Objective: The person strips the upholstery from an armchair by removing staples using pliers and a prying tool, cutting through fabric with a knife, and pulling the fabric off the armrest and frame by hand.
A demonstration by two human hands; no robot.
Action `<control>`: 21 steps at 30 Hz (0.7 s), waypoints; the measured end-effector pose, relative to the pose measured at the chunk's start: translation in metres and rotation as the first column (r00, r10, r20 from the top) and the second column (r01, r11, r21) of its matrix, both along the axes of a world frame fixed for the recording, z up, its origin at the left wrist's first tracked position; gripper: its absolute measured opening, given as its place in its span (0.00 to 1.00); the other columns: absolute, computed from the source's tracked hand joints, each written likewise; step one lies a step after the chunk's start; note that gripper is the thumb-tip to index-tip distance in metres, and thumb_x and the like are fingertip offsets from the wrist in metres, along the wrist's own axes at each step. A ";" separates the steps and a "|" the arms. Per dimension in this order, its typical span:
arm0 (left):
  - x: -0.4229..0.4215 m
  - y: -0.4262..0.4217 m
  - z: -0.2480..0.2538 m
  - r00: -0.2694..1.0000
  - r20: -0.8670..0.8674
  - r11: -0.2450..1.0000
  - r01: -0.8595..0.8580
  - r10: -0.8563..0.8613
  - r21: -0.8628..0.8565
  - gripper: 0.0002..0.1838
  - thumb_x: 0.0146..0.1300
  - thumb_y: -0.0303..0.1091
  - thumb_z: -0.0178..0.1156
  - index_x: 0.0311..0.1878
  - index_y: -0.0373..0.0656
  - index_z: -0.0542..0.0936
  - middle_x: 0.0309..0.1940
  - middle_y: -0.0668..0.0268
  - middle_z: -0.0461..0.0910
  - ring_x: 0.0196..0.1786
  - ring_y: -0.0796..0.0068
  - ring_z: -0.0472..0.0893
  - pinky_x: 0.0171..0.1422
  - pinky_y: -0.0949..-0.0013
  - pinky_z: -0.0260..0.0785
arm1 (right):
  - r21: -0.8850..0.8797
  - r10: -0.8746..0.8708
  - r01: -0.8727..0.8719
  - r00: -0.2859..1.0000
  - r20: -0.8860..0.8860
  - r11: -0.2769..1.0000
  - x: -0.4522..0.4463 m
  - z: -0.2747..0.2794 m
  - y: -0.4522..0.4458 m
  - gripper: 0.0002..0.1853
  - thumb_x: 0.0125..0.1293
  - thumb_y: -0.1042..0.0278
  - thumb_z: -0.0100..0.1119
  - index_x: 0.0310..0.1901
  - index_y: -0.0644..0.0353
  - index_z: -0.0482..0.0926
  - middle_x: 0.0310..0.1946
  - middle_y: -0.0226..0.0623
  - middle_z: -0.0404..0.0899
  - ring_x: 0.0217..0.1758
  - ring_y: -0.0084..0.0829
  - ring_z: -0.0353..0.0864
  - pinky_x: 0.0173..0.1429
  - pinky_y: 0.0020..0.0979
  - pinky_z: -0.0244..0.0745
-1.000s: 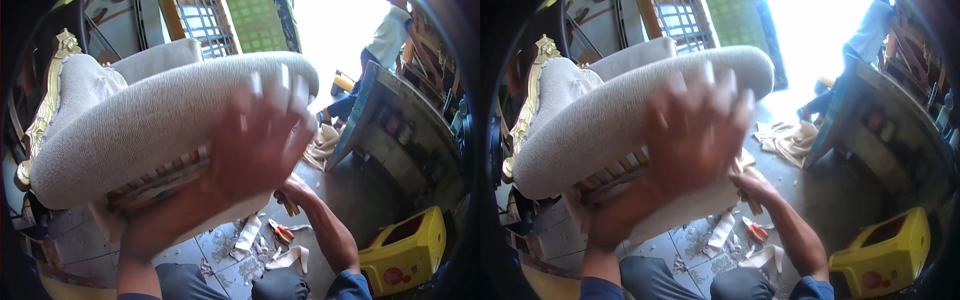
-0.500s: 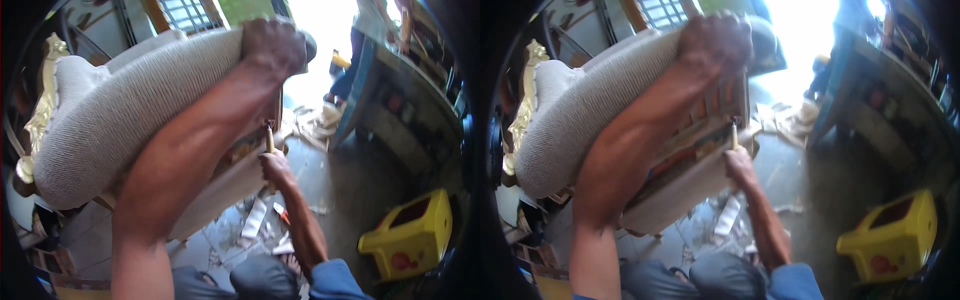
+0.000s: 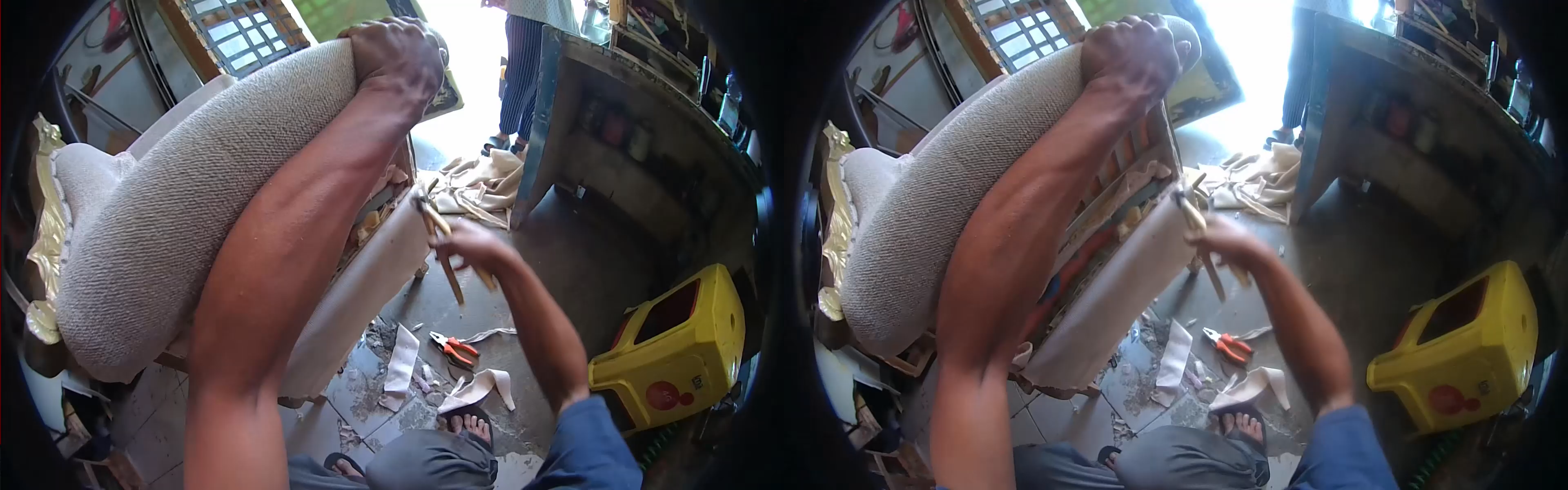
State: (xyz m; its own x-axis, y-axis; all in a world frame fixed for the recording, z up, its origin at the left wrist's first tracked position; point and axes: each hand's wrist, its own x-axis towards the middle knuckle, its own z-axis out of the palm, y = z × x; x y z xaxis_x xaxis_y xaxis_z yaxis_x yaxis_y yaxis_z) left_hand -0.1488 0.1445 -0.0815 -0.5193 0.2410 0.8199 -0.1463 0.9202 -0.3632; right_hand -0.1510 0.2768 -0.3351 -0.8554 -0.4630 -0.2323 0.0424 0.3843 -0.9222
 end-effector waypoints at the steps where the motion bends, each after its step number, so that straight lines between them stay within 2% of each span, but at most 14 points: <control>1: -0.007 0.004 0.000 1.000 -0.007 1.000 0.000 0.000 0.006 0.17 0.67 0.47 0.57 0.47 0.48 0.87 0.42 0.62 0.88 0.42 0.67 0.88 0.45 0.56 0.77 | 0.027 -0.005 0.004 1.000 0.026 1.000 -0.026 0.009 -0.001 0.22 0.66 0.54 0.63 0.53 0.63 0.78 0.43 0.43 0.82 0.39 0.32 0.86 0.32 0.36 0.81; 3: -0.017 0.003 -0.001 1.000 -0.005 1.000 -0.020 0.020 0.017 0.17 0.67 0.47 0.57 0.47 0.47 0.87 0.42 0.61 0.88 0.42 0.67 0.88 0.45 0.56 0.77 | 0.081 0.066 -0.070 0.997 0.052 0.994 -0.052 0.046 -0.011 0.23 0.68 0.55 0.62 0.53 0.68 0.77 0.45 0.47 0.81 0.41 0.39 0.87 0.29 0.41 0.85; 5: 0.000 0.006 -0.004 0.998 -0.013 0.998 -0.066 0.065 -0.002 0.18 0.67 0.48 0.57 0.47 0.45 0.86 0.41 0.60 0.88 0.42 0.66 0.87 0.45 0.55 0.77 | 0.202 0.099 -0.123 0.987 0.123 0.972 -0.068 0.073 -0.020 0.30 0.69 0.52 0.62 0.59 0.72 0.71 0.54 0.52 0.78 0.52 0.47 0.84 0.42 0.56 0.88; 7: 0.009 0.009 0.006 0.994 -0.032 0.994 -0.106 0.106 -0.015 0.19 0.68 0.48 0.57 0.47 0.44 0.86 0.41 0.59 0.88 0.43 0.64 0.87 0.46 0.53 0.77 | 0.248 0.173 -0.206 0.974 0.148 0.947 -0.082 0.089 -0.022 0.29 0.71 0.56 0.59 0.60 0.75 0.69 0.50 0.54 0.77 0.53 0.51 0.84 0.41 0.58 0.88; 9: 0.009 0.011 0.013 0.976 0.200 0.993 -0.104 0.090 0.061 0.23 0.68 0.50 0.57 0.50 0.40 0.85 0.44 0.58 0.87 0.45 0.65 0.86 0.48 0.52 0.76 | 0.172 0.192 -0.221 0.967 0.167 0.960 -0.086 0.100 -0.017 0.30 0.70 0.59 0.60 0.63 0.77 0.67 0.56 0.69 0.73 0.52 0.59 0.85 0.33 0.52 0.91; 10: 0.010 0.012 0.014 0.976 0.201 0.993 -0.101 0.088 0.059 0.23 0.68 0.50 0.57 0.50 0.40 0.85 0.44 0.58 0.87 0.45 0.65 0.86 0.48 0.52 0.76 | 0.169 0.196 -0.236 0.955 0.225 0.957 -0.094 0.099 -0.018 0.30 0.70 0.60 0.60 0.64 0.76 0.66 0.56 0.67 0.73 0.51 0.58 0.85 0.34 0.53 0.91; 13: 0.010 0.010 0.008 0.983 0.177 0.996 -0.069 0.058 0.058 0.23 0.67 0.52 0.58 0.49 0.41 0.85 0.41 0.57 0.87 0.43 0.64 0.86 0.47 0.52 0.76 | 0.252 0.262 -0.314 0.940 0.221 0.915 -0.104 0.104 -0.025 0.30 0.70 0.61 0.59 0.65 0.74 0.65 0.55 0.65 0.74 0.50 0.56 0.86 0.32 0.55 0.90; 15: 0.004 0.007 -0.002 0.989 -0.115 0.994 -0.097 0.091 -0.047 0.22 0.67 0.52 0.58 0.47 0.42 0.86 0.39 0.58 0.88 0.41 0.64 0.86 0.46 0.51 0.76 | 0.388 0.226 -0.265 0.963 0.145 0.883 -0.086 0.116 -0.031 0.28 0.68 0.61 0.62 0.61 0.73 0.70 0.51 0.58 0.79 0.45 0.47 0.88 0.33 0.50 0.90; 16: 0.001 0.008 0.000 0.990 -0.113 0.994 -0.096 0.090 -0.046 0.22 0.67 0.52 0.58 0.47 0.42 0.86 0.39 0.58 0.88 0.41 0.64 0.86 0.46 0.51 0.76 | 0.475 0.245 -0.174 0.965 -0.092 0.863 -0.070 0.117 -0.033 0.23 0.65 0.59 0.65 0.52 0.73 0.78 0.41 0.50 0.85 0.40 0.39 0.89 0.32 0.42 0.87; 17: -0.002 0.010 0.005 0.993 -0.027 0.993 -0.119 0.119 -0.008 0.22 0.67 0.52 0.58 0.47 0.42 0.86 0.38 0.58 0.88 0.41 0.64 0.86 0.45 0.50 0.77 | 0.451 0.276 -0.140 0.928 -0.252 0.881 -0.063 0.109 -0.037 0.18 0.62 0.59 0.65 0.39 0.70 0.83 0.29 0.42 0.85 0.32 0.34 0.88 0.29 0.37 0.82; 18: -0.003 0.009 0.007 0.987 0.062 0.989 -0.148 0.146 0.029 0.22 0.66 0.52 0.59 0.46 0.43 0.87 0.37 0.59 0.88 0.40 0.64 0.86 0.44 0.50 0.77 | 0.446 0.252 -0.134 0.943 -0.216 0.885 -0.061 0.107 -0.040 0.19 0.63 0.60 0.64 0.42 0.72 0.79 0.29 0.42 0.83 0.30 0.34 0.86 0.27 0.37 0.83; 19: -0.005 0.008 0.008 0.986 0.066 0.987 -0.155 0.153 0.032 0.22 0.66 0.52 0.59 0.46 0.43 0.87 0.37 0.59 0.88 0.40 0.64 0.86 0.44 0.50 0.77 | 0.441 0.228 -0.130 0.957 -0.177 0.888 -0.059 0.103 -0.043 0.21 0.64 0.60 0.63 0.46 0.73 0.75 0.30 0.43 0.80 0.28 0.34 0.84 0.26 0.36 0.83; 20: 0.000 0.008 0.015 0.987 0.114 0.993 -0.117 0.113 0.029 0.19 0.66 0.51 0.59 0.45 0.45 0.87 0.37 0.61 0.88 0.40 0.66 0.87 0.43 0.51 0.77 | 0.423 0.115 -0.029 0.977 -0.178 0.906 -0.049 0.104 -0.047 0.17 0.65 0.59 0.62 0.37 0.68 0.75 0.21 0.33 0.75 0.19 0.28 0.77 0.21 0.32 0.75; 21: 0.005 0.008 0.020 0.983 0.169 0.997 -0.077 0.071 0.029 0.17 0.66 0.49 0.60 0.44 0.47 0.88 0.38 0.64 0.88 0.40 0.68 0.87 0.42 0.52 0.77 | 0.313 0.077 -0.016 0.980 -0.185 0.950 -0.044 0.092 -0.045 0.16 0.65 0.58 0.62 0.34 0.65 0.74 0.20 0.32 0.74 0.18 0.26 0.75 0.20 0.31 0.73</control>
